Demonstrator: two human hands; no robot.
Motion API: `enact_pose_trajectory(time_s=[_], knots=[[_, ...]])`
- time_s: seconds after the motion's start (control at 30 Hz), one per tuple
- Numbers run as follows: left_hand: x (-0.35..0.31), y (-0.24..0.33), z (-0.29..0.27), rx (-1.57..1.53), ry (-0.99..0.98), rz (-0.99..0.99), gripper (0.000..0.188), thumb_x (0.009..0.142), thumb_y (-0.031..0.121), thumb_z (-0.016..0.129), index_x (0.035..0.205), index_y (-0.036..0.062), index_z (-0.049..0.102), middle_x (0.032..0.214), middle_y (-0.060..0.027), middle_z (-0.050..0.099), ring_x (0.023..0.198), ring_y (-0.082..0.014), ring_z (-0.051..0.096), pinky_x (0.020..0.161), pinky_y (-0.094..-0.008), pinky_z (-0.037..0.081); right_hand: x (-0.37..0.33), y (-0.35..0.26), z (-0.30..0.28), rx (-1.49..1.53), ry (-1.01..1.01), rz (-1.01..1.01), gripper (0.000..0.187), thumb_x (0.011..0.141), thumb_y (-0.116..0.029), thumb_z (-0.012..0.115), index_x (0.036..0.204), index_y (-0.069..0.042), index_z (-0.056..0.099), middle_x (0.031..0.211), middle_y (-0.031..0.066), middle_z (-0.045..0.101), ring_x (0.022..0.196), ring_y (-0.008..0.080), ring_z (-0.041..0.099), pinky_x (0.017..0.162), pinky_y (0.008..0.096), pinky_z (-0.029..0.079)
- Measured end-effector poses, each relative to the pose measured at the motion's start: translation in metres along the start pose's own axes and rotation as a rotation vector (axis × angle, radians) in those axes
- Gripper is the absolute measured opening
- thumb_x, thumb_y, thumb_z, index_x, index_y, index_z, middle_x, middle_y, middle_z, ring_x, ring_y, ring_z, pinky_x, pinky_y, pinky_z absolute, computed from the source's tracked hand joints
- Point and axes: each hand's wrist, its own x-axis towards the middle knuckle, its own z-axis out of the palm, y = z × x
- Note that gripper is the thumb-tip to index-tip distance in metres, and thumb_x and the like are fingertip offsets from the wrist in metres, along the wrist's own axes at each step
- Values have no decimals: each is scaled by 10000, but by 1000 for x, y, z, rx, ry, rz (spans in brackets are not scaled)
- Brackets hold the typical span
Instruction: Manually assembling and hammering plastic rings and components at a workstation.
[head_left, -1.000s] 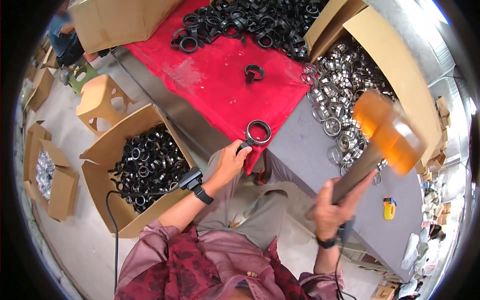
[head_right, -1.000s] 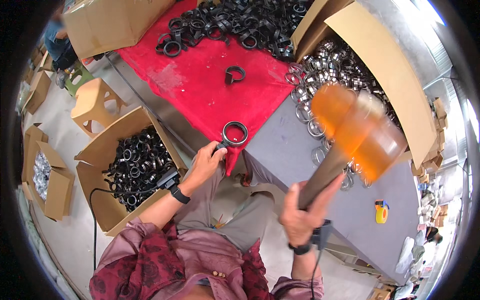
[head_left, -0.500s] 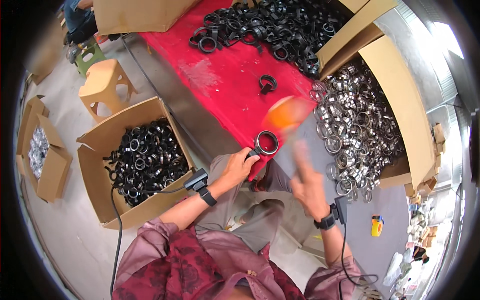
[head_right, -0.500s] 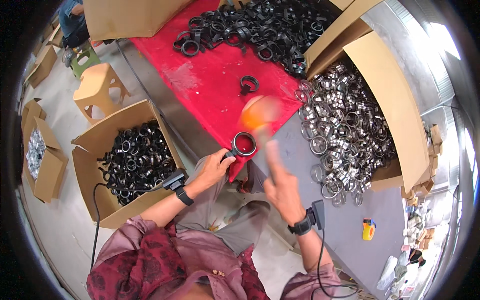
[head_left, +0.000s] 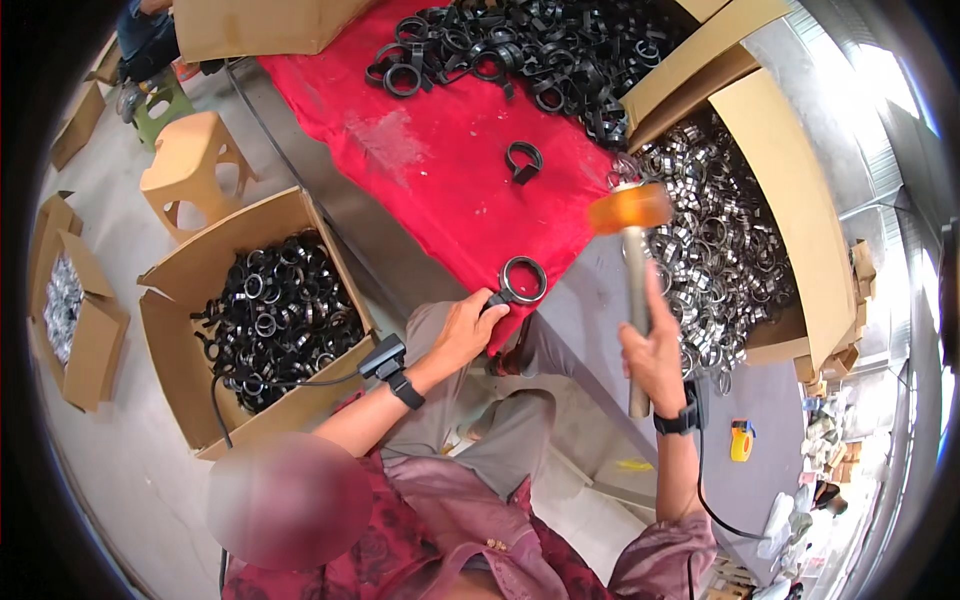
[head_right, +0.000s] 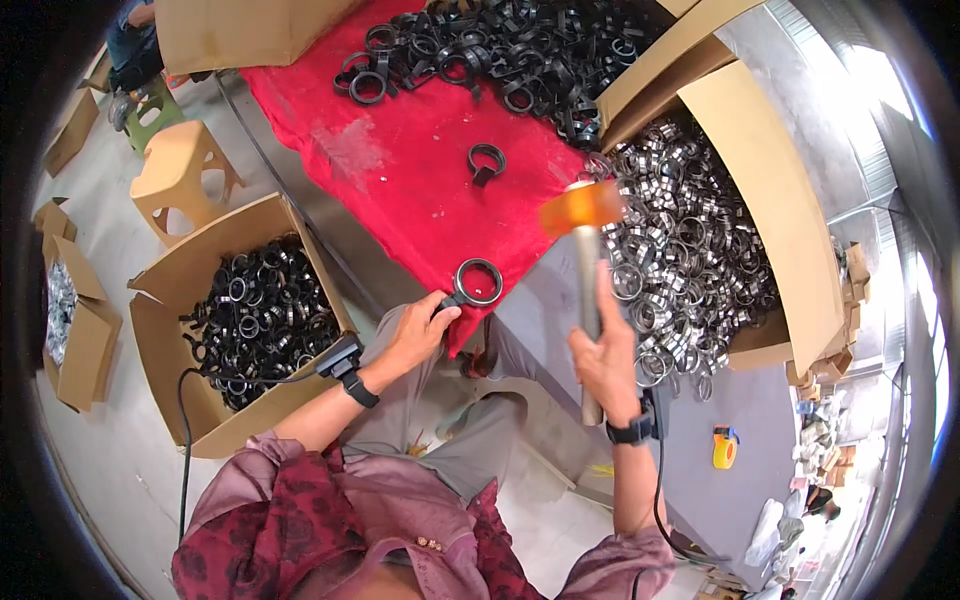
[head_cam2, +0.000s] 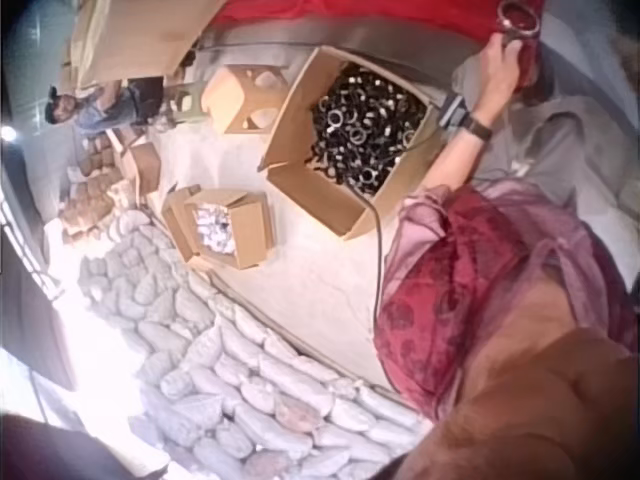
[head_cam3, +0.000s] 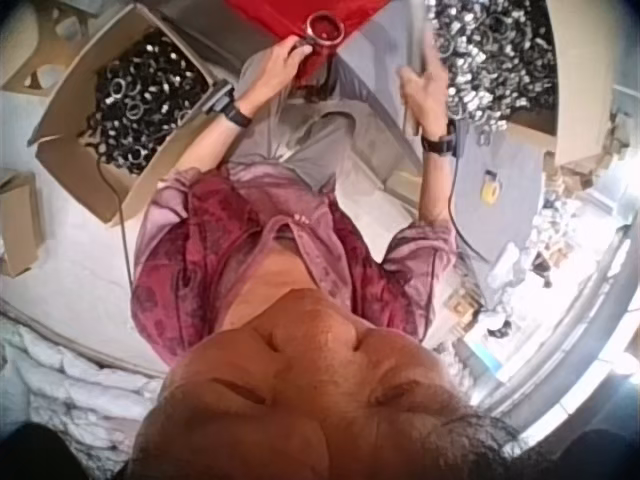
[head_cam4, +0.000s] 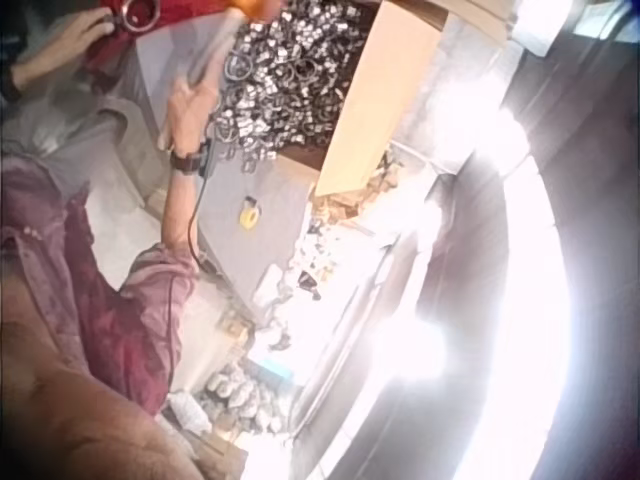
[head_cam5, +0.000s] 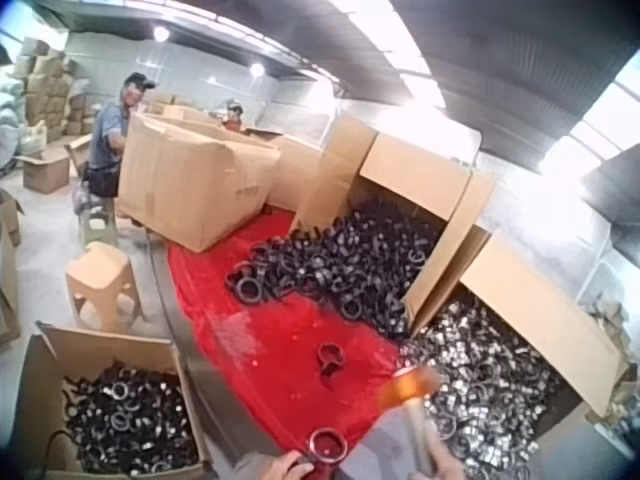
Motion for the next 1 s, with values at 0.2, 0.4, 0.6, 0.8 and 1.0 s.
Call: enact_pose_trajectory(time_s=[0.2, 0.4, 0.6, 0.8, 1.0], knots=[[-1, 4, 6, 14, 15, 23, 275, 982, 226, 648, 991, -44, 595, 837, -295, 621, 808, -490, 607, 692, -482, 458, -79, 53, 61, -378, 258, -300, 875, 849, 54, 591, 1638, -68, 232, 1509, 270, 470, 1342, 313, 516, 1084, 387, 432], [-3, 5, -4, 16, -19, -60, 274, 987, 228, 646, 1004, -39, 590, 867, -304, 615, 835, -498, 593, 703, -490, 455, -97, 28, 41, -32, 111, 93, 877, 851, 58, 597, 1637, -61, 229, 1552, 255, 468, 1411, 308, 495, 1139, 384, 401], [-3, -3, 4, 41, 9, 38, 286, 1012, 248, 605, 1071, -31, 603, 831, -243, 635, 736, -324, 600, 710, -428, 473, -98, 45, 83, -480, 492, -461, 843, 849, 32, 653, 1606, -6, 283, 1424, 294, 559, 906, 298, 689, 808, 390, 565], [-8, -4, -5, 72, 8, 43, 262, 1007, 227, 613, 1067, -28, 607, 848, -227, 661, 757, -335, 626, 720, -426, 486, -99, 46, 78, -310, -110, -198, 823, 827, 53, 603, 1598, -85, 348, 1183, 298, 667, 993, 415, 696, 887, 406, 538], [-23, -41, -72, -35, 493, -47, 282, 1047, 276, 571, 1103, 4, 616, 896, -131, 655, 815, -231, 613, 780, -399, 484, -97, 91, 75, -89, 193, -88, 883, 834, 2, 637, 1628, -116, 269, 1196, 343, 654, 1061, 456, 699, 907, 392, 537]])
